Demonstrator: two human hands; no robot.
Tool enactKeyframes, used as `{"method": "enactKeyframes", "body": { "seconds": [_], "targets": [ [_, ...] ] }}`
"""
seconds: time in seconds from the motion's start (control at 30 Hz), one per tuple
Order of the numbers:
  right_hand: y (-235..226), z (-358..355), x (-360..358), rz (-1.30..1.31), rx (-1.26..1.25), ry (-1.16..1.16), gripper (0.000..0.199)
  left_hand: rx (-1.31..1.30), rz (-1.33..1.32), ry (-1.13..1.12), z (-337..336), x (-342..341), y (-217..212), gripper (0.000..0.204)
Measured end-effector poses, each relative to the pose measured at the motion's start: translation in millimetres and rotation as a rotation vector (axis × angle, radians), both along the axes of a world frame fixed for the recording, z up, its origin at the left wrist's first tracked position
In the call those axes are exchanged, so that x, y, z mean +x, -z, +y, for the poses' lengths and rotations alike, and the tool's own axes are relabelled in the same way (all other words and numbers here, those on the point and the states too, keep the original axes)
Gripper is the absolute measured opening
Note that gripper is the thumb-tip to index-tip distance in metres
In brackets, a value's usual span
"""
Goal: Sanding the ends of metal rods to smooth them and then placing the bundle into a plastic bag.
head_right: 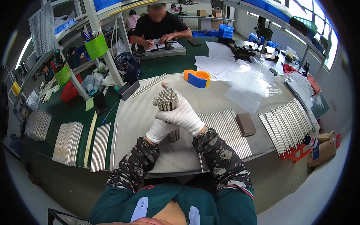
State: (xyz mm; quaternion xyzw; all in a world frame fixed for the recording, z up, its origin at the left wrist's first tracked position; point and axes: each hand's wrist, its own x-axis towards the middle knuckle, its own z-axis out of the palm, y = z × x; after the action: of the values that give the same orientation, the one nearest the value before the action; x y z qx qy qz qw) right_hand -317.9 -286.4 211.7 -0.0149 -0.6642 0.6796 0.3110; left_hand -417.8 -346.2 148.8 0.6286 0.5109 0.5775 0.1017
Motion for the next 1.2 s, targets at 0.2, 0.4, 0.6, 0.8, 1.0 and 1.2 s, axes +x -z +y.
{"method": "enactKeyframes", "body": {
  "seconds": [0.2,0.4,0.6,0.8,1.0,1.2],
  "targets": [
    [1.9,29.4,-7.2,-0.109,-0.084,-0.04,0.041,-0.276,-0.539,0.25,2.9,-11.6,-13.4,0.045],
    [6.6,35.7,-3.9,-0.081,-0.203,-0.023,0.03,-0.373,-0.531,0.184,2.8,-8.6,-15.2,0.039],
    [4.3,43.0,-1.0,-0.073,-0.214,-0.047,0.032,-0.357,-0.57,0.176,4.8,-5.9,-21.4,0.033],
    [-2.1,7.3,10.8,-0.031,-0.128,-0.001,0.038,-0.198,-0.109,0.074,0.6,12.3,-5.6,0.066],
    [15.1,-13.3,19.0,0.042,0.027,0.271,0.037,0.007,0.496,-0.27,-0.9,24.8,29.2,0.073],
    [13.7,-13.5,26.8,0.03,0.193,0.244,0.035,0.045,0.378,-0.256,0.0,25.1,31.7,0.085]
  ]
}}
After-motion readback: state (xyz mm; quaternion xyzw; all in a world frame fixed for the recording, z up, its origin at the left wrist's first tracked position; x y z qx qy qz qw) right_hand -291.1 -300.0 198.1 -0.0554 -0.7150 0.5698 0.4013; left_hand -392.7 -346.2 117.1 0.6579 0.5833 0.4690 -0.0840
